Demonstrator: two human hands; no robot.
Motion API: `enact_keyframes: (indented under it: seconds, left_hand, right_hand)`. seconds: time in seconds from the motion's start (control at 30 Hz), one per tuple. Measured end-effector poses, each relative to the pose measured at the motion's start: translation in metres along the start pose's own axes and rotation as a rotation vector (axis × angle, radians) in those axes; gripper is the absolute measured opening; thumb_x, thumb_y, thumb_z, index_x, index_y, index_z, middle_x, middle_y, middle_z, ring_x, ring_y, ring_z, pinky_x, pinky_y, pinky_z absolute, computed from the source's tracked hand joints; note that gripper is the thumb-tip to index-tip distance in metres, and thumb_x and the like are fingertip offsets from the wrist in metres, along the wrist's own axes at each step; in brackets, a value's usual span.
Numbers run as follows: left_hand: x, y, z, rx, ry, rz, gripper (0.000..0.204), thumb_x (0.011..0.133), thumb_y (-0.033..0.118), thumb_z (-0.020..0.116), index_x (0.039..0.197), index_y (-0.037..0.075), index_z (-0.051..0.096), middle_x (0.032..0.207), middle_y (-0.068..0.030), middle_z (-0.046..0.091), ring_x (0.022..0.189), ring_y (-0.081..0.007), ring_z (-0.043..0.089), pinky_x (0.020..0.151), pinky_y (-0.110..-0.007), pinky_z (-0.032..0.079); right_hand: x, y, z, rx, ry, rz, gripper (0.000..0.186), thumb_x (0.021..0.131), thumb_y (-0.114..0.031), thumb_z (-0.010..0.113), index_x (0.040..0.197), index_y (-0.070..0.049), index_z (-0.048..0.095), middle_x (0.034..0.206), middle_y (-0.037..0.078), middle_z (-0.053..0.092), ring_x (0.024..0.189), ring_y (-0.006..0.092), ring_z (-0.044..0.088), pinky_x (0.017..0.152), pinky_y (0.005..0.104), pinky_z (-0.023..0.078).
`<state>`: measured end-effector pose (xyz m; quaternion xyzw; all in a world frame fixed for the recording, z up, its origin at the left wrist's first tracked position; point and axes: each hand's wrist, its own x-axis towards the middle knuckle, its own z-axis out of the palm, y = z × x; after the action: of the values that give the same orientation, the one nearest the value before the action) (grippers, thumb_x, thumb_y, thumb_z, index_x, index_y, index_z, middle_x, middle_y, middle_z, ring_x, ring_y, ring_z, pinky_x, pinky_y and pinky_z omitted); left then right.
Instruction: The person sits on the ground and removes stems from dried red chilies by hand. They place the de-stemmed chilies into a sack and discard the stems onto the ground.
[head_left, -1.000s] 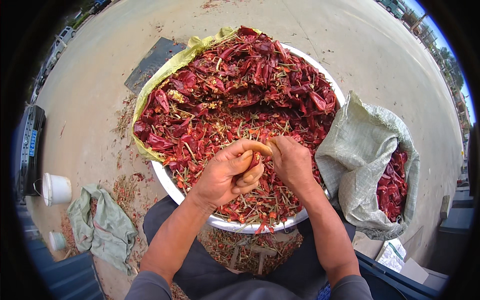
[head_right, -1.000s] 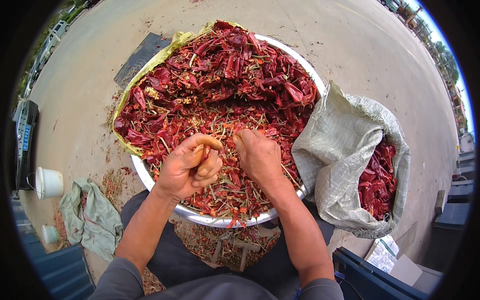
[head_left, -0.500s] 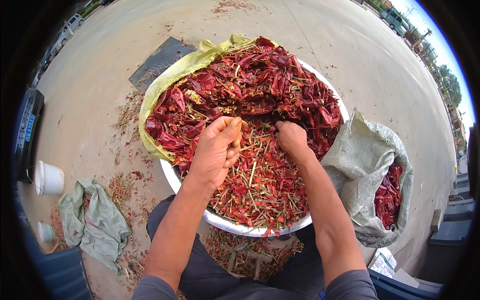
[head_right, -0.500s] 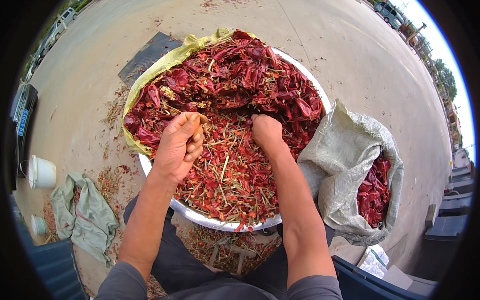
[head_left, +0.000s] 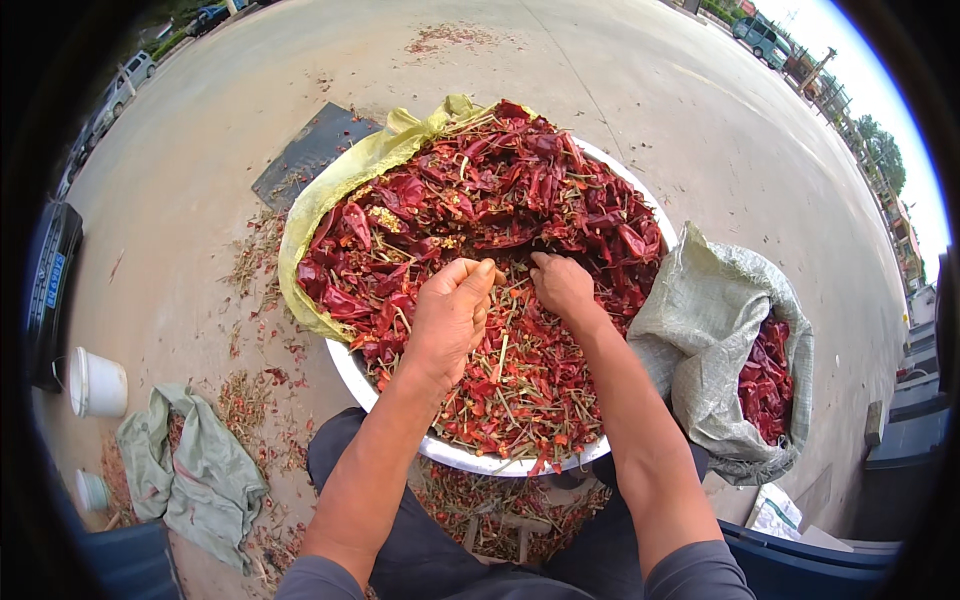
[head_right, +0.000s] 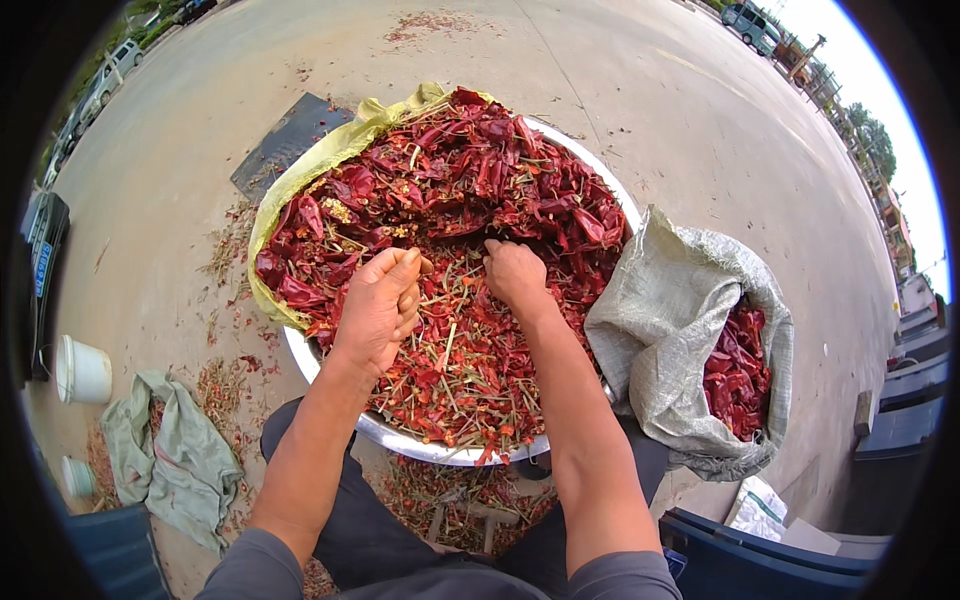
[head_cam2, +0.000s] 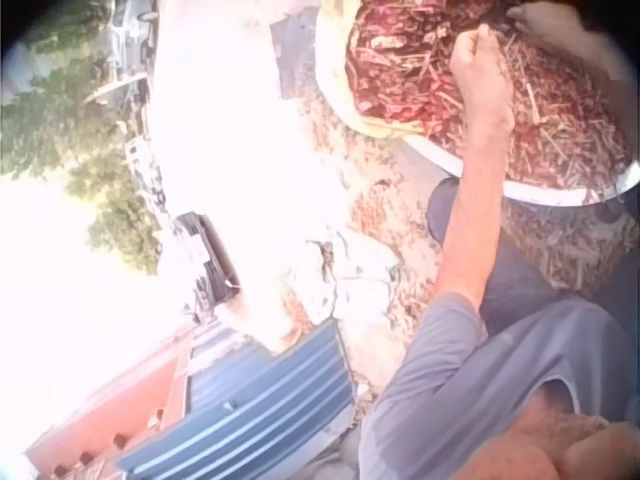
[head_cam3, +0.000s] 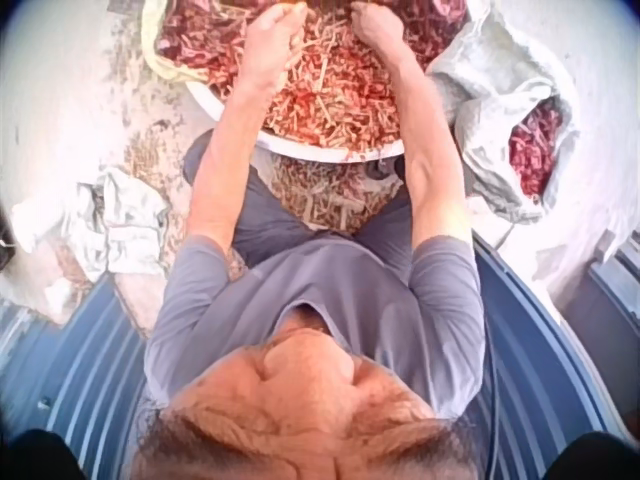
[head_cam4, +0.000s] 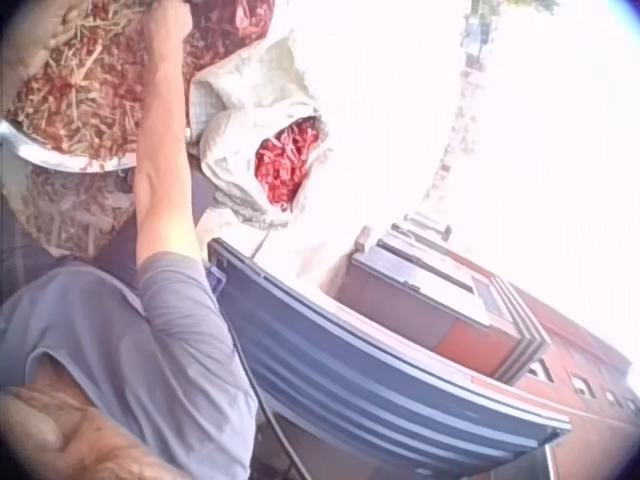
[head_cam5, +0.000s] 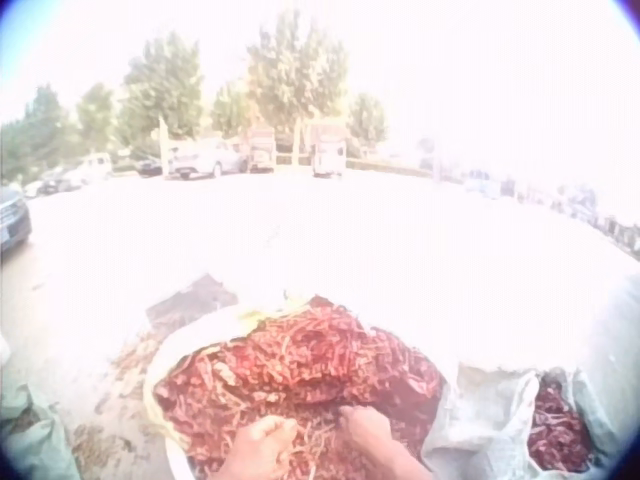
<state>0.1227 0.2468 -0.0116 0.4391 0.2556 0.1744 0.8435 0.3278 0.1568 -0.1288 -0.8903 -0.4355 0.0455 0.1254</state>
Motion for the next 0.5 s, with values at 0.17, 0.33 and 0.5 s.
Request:
enact_keyframes:
  seconds: [0.17,0.33,0.5]
  left_hand:
    - [0.009,0.003,-0.006,-0.133,0.018,-0.007,0.018,0.105,0.02,0.053,0.099,0.004,0.058,0.066,0.0037,0.049,0.046,-0.0017,0.035,0.038,-0.017,0.028]
    - [0.008,0.002,-0.011,-0.08,0.032,0.001,0.016,0.102,0.019,0.057,0.098,0.004,0.059,0.068,0.0032,0.051,0.046,-0.0014,0.037,0.038,-0.017,0.028]
    - [0.008,-0.013,-0.005,0.11,-0.013,-0.084,0.017,0.101,0.022,0.06,0.095,0.006,0.06,0.068,0.003,0.051,0.045,-0.0008,0.036,0.038,-0.018,0.026]
  right_hand:
    - [0.005,-0.006,0.004,0.006,-0.215,0.147,0.028,0.085,-0.022,0.064,0.111,-0.016,0.072,0.104,0.015,0.072,0.1,0.0341,0.067,0.086,0.0442,0.054]
    - [-0.027,-0.006,-0.034,0.269,-0.157,-0.014,0.025,0.084,-0.025,0.068,0.106,-0.015,0.073,0.103,0.015,0.071,0.097,0.0341,0.067,0.084,0.0431,0.053]
    - [-0.089,-0.031,-0.092,0.653,0.121,-0.082,0.022,0.084,-0.009,0.07,0.105,-0.003,0.071,0.096,0.013,0.069,0.086,0.027,0.068,0.077,0.0347,0.053]
